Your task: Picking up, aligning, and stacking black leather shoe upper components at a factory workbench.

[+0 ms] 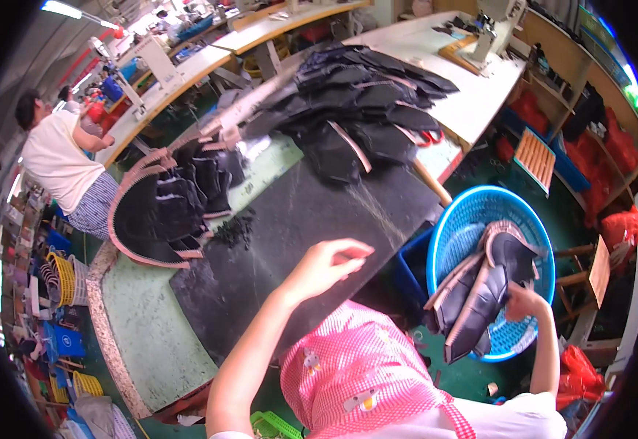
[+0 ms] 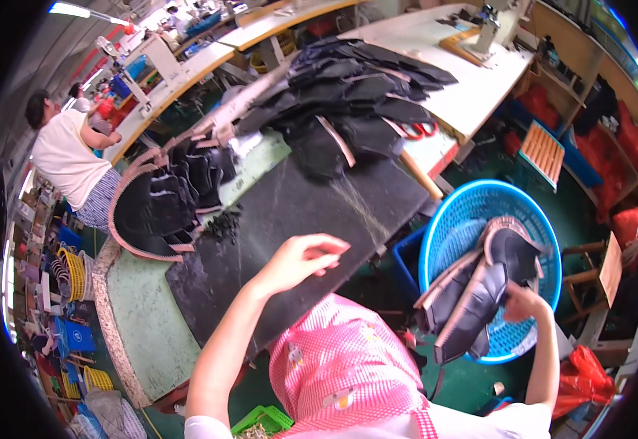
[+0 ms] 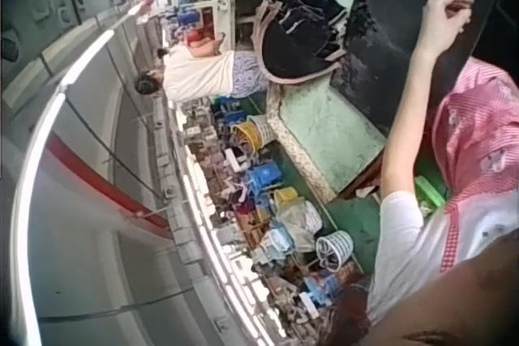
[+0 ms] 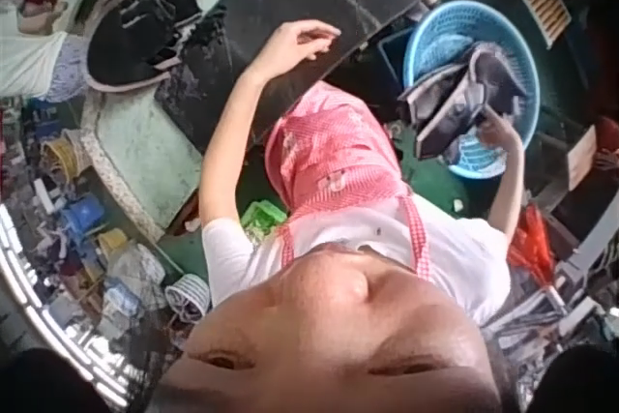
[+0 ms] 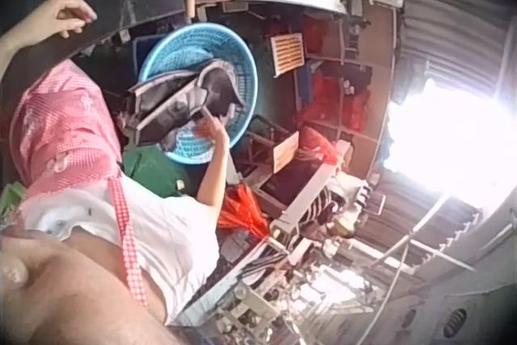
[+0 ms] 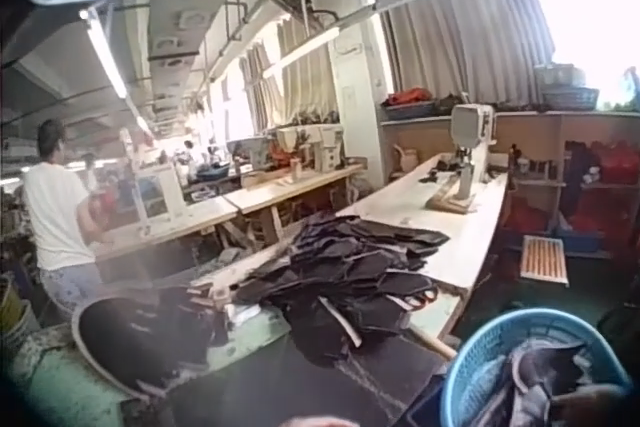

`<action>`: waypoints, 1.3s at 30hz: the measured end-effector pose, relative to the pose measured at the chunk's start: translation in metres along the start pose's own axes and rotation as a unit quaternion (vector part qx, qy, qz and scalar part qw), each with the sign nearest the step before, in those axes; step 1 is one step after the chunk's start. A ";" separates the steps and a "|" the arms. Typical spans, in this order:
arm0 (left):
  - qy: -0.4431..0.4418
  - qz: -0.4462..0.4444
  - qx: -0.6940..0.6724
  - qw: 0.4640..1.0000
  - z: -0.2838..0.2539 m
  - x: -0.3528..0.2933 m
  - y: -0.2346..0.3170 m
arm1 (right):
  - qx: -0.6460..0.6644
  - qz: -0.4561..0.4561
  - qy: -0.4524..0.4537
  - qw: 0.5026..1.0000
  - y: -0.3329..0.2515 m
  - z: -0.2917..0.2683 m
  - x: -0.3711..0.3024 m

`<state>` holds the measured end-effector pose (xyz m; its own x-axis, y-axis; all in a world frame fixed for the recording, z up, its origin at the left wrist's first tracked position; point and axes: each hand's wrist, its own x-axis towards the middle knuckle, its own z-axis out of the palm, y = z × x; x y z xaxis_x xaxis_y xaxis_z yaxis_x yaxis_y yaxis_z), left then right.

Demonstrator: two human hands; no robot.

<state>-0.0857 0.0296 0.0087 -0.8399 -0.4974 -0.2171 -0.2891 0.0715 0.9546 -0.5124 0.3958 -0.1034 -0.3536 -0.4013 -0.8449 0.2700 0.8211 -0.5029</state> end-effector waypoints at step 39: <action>0.136 -0.041 -0.540 0.830 -0.168 0.244 -0.025 | -0.432 -0.452 0.126 0.770 -0.545 0.217 0.079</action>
<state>-0.2066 -0.2392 -0.0335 -0.6601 -0.6500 -0.3765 0.3633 -0.7149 0.5974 -0.4929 -0.1713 0.0638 -0.2390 -0.9655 -0.1031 -0.8467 0.2592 -0.4646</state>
